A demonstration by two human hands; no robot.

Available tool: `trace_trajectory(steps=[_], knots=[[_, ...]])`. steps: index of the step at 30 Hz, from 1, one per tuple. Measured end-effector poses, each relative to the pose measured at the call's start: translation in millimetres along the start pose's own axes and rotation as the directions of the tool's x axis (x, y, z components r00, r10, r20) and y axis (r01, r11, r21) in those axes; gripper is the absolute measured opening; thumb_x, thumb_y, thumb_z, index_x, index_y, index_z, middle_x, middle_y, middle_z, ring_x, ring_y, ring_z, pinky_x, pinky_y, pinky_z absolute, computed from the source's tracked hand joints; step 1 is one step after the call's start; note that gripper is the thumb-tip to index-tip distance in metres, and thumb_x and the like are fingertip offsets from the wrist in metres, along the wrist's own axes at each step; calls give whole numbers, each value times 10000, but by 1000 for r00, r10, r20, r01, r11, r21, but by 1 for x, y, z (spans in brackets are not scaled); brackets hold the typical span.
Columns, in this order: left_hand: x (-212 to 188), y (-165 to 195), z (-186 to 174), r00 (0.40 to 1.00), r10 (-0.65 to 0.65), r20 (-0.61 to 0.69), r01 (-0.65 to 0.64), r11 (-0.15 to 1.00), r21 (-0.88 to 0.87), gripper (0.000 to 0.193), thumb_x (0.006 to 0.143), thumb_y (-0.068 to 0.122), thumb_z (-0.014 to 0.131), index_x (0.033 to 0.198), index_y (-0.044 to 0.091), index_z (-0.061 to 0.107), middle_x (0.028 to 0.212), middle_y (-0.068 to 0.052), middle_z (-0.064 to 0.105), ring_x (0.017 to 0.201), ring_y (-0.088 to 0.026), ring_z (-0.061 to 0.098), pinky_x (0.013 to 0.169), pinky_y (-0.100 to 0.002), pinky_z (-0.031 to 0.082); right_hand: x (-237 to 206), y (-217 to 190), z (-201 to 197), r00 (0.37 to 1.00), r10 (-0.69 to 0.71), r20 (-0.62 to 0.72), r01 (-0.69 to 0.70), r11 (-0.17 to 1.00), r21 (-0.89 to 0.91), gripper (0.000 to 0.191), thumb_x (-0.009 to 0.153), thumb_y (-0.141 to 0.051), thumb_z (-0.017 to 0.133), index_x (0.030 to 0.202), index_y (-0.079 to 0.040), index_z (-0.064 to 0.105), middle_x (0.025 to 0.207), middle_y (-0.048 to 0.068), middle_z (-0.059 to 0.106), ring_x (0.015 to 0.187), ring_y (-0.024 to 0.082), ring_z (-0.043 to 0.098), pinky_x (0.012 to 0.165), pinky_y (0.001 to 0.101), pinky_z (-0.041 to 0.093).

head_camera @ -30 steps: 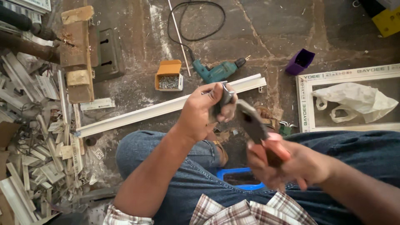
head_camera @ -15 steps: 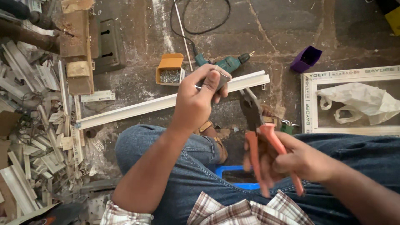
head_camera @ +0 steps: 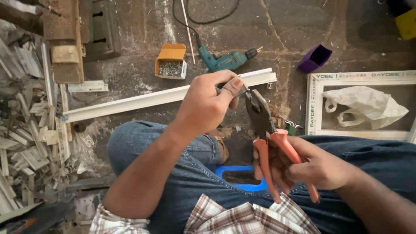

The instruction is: The person sits on the floor and files a small metal block with a flat file, at times gripping it with pliers while filing. They then fit the filed block into a white frame profile on the floor and pick up a power drill.

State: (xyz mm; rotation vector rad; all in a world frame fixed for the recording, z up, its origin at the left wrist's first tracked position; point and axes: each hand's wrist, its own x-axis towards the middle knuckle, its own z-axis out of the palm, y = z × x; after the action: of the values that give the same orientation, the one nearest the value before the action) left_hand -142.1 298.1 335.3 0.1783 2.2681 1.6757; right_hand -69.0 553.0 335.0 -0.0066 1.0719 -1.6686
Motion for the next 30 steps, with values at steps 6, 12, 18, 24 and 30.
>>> trace_trajectory(steps=[6, 12, 18, 24, 30], knots=[[1, 2, -9, 998, 43, 44, -49, 989, 139, 315, 1024, 288, 597, 878, 26, 694, 626, -94, 626, 566, -231, 588, 553, -363, 463, -4, 11, -8, 994, 55, -96, -56, 998, -3, 670, 655, 30, 506, 1324, 71, 516, 1021, 226, 697, 655, 209, 624, 550, 309, 478], [-5, 14, -34, 970, 148, 193, -208, 913, 350, 287, 987, 308, 632, 902, 56, 737, 704, -176, 658, 693, -398, 632, 611, -471, 474, -7, 21, -9, 998, 70, -4, -69, 997, 34, 701, 667, 3, 484, 1363, 91, 489, 1045, 245, 713, 654, 222, 627, 556, 309, 478], [-14, 27, -45, 952, 30, 305, -167, 887, 431, 282, 959, 331, 634, 875, 88, 748, 676, -161, 671, 670, -386, 646, 622, -475, 487, -10, 30, -1, 978, 206, 19, -205, 953, 225, 679, 634, 2, 548, 1306, 62, 475, 1097, 179, 643, 953, 265, 679, 855, 367, 559], [-19, 34, -49, 924, 81, 373, -258, 852, 456, 304, 952, 336, 649, 812, 75, 717, 687, -166, 661, 675, -404, 631, 608, -504, 475, -6, 34, 15, 965, 188, 183, -211, 970, 120, 444, 701, -26, 573, 1129, 82, 522, 958, 162, 583, 863, 280, 633, 755, 381, 535], [-20, 40, -47, 882, 157, 443, -374, 806, 459, 314, 923, 334, 683, 753, 70, 686, 684, -163, 662, 702, -421, 634, 599, -538, 474, -2, 48, 33, 944, 174, 282, -254, 925, 281, 469, 653, -49, 529, 1117, -12, 476, 973, 95, 520, 920, 196, 568, 739, 343, 522]])
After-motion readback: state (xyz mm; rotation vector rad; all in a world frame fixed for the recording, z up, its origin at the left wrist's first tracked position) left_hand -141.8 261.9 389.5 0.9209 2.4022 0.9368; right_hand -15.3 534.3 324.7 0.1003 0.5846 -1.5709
